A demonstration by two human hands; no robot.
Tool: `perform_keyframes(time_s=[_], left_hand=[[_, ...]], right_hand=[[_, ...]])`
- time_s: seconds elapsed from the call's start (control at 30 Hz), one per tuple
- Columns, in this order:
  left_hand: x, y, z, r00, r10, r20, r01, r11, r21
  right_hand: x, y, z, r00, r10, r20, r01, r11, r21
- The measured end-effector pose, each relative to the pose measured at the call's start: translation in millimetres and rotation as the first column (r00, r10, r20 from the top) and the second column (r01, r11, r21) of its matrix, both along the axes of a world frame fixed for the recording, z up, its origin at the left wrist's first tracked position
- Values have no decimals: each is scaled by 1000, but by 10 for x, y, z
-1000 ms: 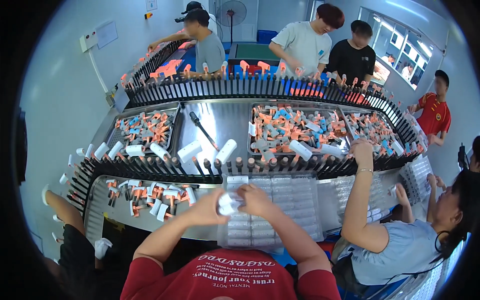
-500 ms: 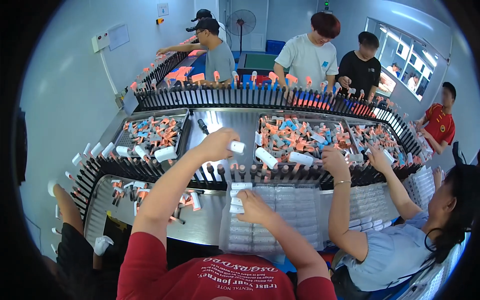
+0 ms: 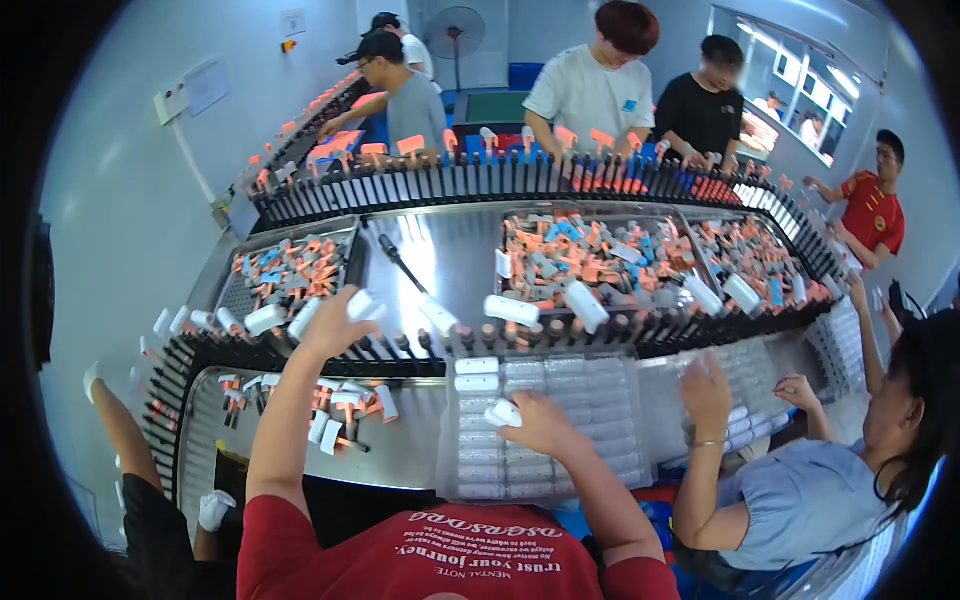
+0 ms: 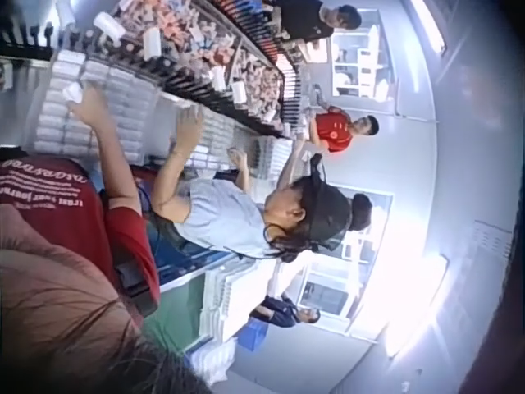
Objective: The person assembles small plastic toy parts by hand on a factory production line.
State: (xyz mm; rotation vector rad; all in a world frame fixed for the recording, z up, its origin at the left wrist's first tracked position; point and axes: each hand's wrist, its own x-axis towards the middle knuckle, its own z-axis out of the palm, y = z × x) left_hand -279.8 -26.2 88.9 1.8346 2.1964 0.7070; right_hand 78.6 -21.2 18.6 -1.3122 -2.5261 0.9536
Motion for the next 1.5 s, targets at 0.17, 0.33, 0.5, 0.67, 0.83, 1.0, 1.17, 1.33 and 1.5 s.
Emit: perform_keyframes(time_s=[0.17,0.33,0.5,0.67,0.83,1.0,1.17,1.33,1.5], left_hand=[[26,-224,-73,964,123,-234,-79,979,188],[-265,-454,-13,973,157,-171,-115,966,232],[-180,-707,-77,932,345,114,-350,765,542],[670,-816,-289,895,105,433,-291,874,388],[1260,-1078,-980,876,-29,482,-38,991,129],[1575,-1174,-919,821,-101,562,50,993,106],[1501,-1133,-751,715,-58,697,-74,985,158],[1315,-1062,-582,472,21,881,-183,980,75],[1244,-836,-490,413,-209,886,-112,954,277]], right_hand=[[-57,22,251,996,-82,-41,79,994,-73],[266,275,487,648,-441,-621,484,868,-111],[493,789,791,712,-255,-654,555,775,302],[221,1200,923,995,54,-81,0,830,558],[-323,1224,936,991,22,132,-81,885,458],[-660,1007,936,995,-57,81,13,885,465],[-883,742,458,950,-37,-309,196,842,503],[-854,602,6,654,-82,-752,360,908,214],[-664,336,-334,974,213,-81,-151,870,469]])
